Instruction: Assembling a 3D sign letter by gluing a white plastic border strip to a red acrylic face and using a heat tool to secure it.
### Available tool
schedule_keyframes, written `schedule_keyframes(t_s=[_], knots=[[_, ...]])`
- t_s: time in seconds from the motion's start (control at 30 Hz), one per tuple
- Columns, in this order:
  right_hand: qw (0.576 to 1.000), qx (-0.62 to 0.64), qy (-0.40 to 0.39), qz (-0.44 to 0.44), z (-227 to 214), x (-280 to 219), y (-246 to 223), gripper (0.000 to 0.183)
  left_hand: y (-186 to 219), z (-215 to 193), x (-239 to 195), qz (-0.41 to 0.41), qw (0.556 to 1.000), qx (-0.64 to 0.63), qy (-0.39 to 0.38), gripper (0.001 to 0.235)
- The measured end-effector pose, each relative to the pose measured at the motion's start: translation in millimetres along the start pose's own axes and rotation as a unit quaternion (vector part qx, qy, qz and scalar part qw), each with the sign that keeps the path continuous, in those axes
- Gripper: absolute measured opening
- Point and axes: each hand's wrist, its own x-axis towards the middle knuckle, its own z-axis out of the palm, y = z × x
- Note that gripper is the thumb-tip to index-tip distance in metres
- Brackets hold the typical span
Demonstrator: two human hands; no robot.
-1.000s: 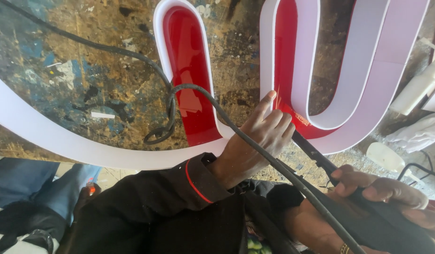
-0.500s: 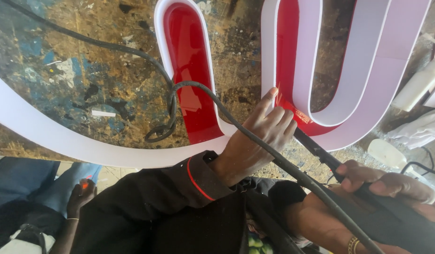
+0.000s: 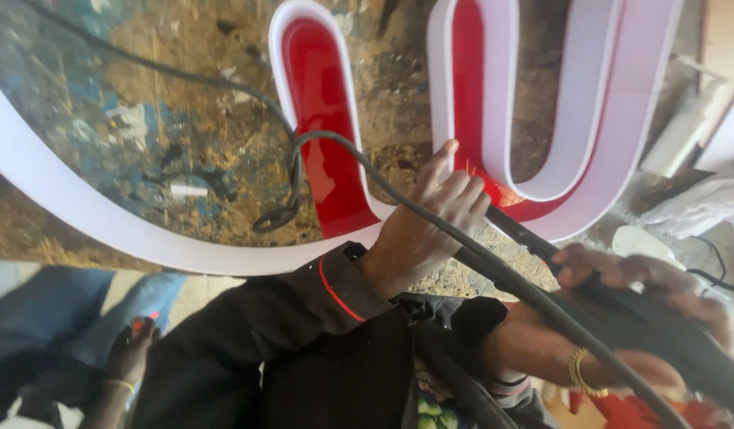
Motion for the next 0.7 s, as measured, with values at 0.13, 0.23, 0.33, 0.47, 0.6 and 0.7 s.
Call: schedule_keyframes(t_s=[0.13, 0.23, 0.33, 0.47, 0.6, 0.7], knots=[[0.998, 0.026, 0.057, -0.008, 12.5, 6.3, -5.4, 0.062, -6.3, 2.4, -3.3, 0.036, 0.999, 0.008, 0.000, 0.023], [0.995, 0.100, -0.006, 0.017, -6.7, 7.9, 4.8, 0.059, -9.0, -2.7, 0.7, 0.044, 0.999, -0.006, 0.001, 0.027], [0.994, 0.092, -0.046, 0.035, -8.6, 13.2, -6.1, 0.058, -13.6, -4.9, 3.4, 0.070, 0.995, -0.035, 0.066, 0.034], [0.987, 0.159, -0.022, -0.014, -26.7, 35.1, -24.0, 0.063, -18.4, 3.5, 1.4, 0.077, 0.997, -0.009, 0.020, 0.020], [0.935, 0.168, -0.161, -0.267, -63.0, 114.5, -26.4, 0.042, -23.7, 8.5, 1.2, 0.084, 0.996, 0.028, -0.004, 0.032], [0.941, 0.017, -0.222, -0.256, -44.3, 141.6, -46.2, 0.059, -24.2, 10.5, 0.3, 0.082, 0.994, 0.075, -0.016, 0.031]])
